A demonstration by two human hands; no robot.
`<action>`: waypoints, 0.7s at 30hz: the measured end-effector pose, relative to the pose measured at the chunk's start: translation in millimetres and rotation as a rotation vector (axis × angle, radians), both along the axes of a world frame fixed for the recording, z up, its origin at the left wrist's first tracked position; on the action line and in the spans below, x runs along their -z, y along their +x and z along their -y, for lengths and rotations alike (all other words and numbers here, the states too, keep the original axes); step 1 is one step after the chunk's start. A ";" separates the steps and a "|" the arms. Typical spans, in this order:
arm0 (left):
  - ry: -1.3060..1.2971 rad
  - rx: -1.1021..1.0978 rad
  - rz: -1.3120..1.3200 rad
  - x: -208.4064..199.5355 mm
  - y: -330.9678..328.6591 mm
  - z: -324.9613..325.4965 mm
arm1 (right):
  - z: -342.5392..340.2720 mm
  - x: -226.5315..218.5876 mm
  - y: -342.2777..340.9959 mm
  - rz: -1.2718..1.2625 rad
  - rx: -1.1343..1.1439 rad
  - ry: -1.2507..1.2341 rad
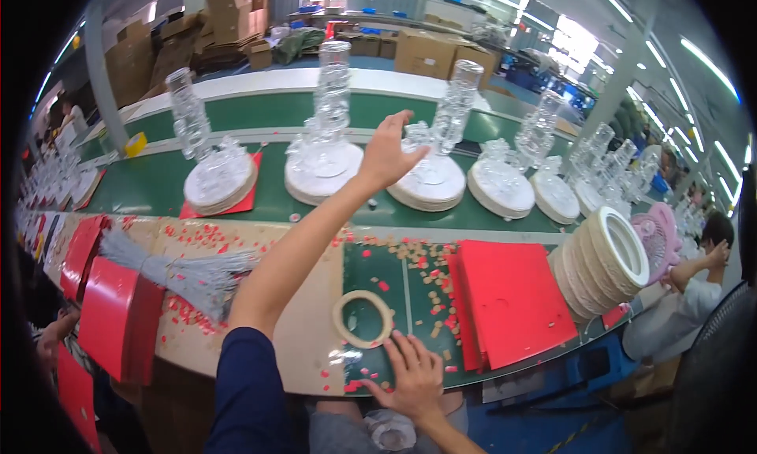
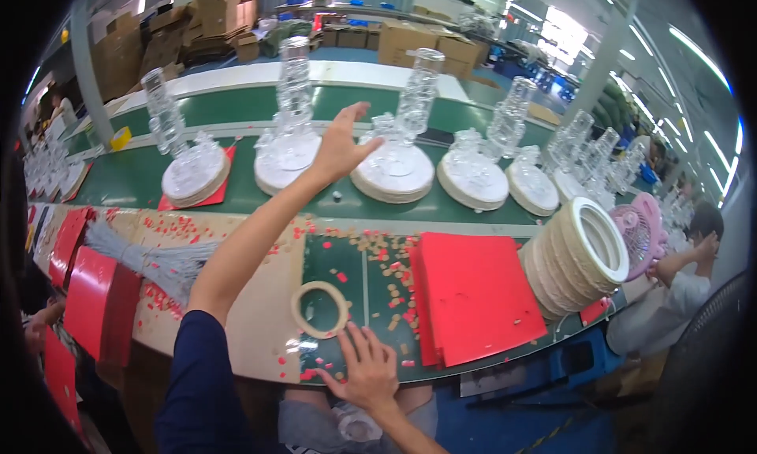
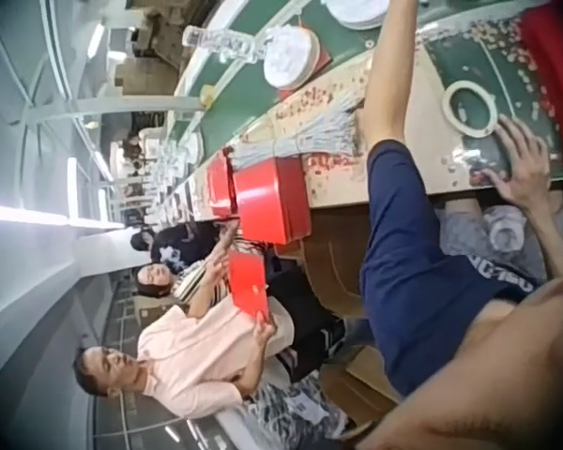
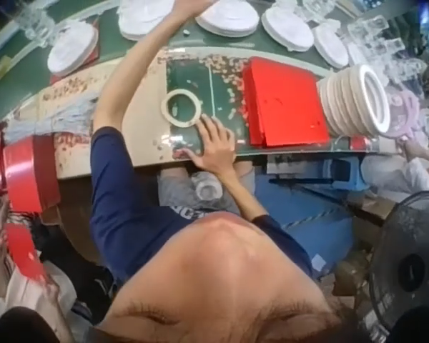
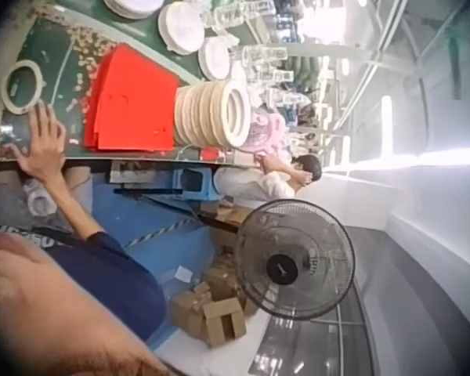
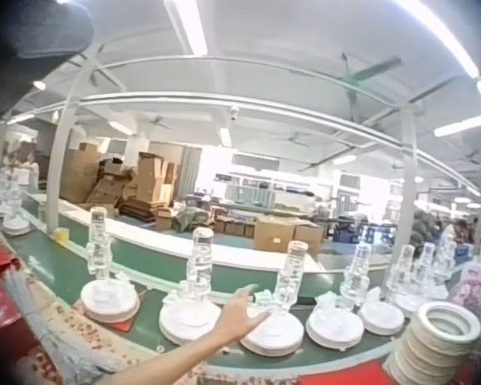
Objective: Assembling LED lighting components onto a circular base using a cardboard template and wiring.
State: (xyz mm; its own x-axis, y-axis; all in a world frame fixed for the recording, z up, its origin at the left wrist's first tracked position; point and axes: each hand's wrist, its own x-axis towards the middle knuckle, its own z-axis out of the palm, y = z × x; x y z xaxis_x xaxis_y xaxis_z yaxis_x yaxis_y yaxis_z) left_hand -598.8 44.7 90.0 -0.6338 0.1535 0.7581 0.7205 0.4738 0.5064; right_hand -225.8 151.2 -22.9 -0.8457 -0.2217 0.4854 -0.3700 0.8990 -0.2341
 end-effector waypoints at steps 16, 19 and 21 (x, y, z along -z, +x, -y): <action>0.576 -0.129 -0.132 -98.4 11.8 -76.1 | -5.3 1.4 -4.3 -0.011 -0.072 -0.217; 0.677 -0.040 -0.268 -172.7 85.3 -44.7 | -19.6 8.3 -4.8 0.082 -0.194 -0.695; 0.819 0.271 -0.227 -200.8 124.1 8.9 | -30.7 -15.5 -9.1 0.156 -0.227 -0.945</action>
State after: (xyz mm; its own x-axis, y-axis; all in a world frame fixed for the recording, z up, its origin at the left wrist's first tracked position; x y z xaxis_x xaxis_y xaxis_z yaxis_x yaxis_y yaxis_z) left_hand -474.7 35.8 290.8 -0.4758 -0.3688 0.7985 0.8792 -0.1759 0.4427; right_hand -234.9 181.9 -7.4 -0.9006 0.0347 0.4332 -0.4149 0.2281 -0.8808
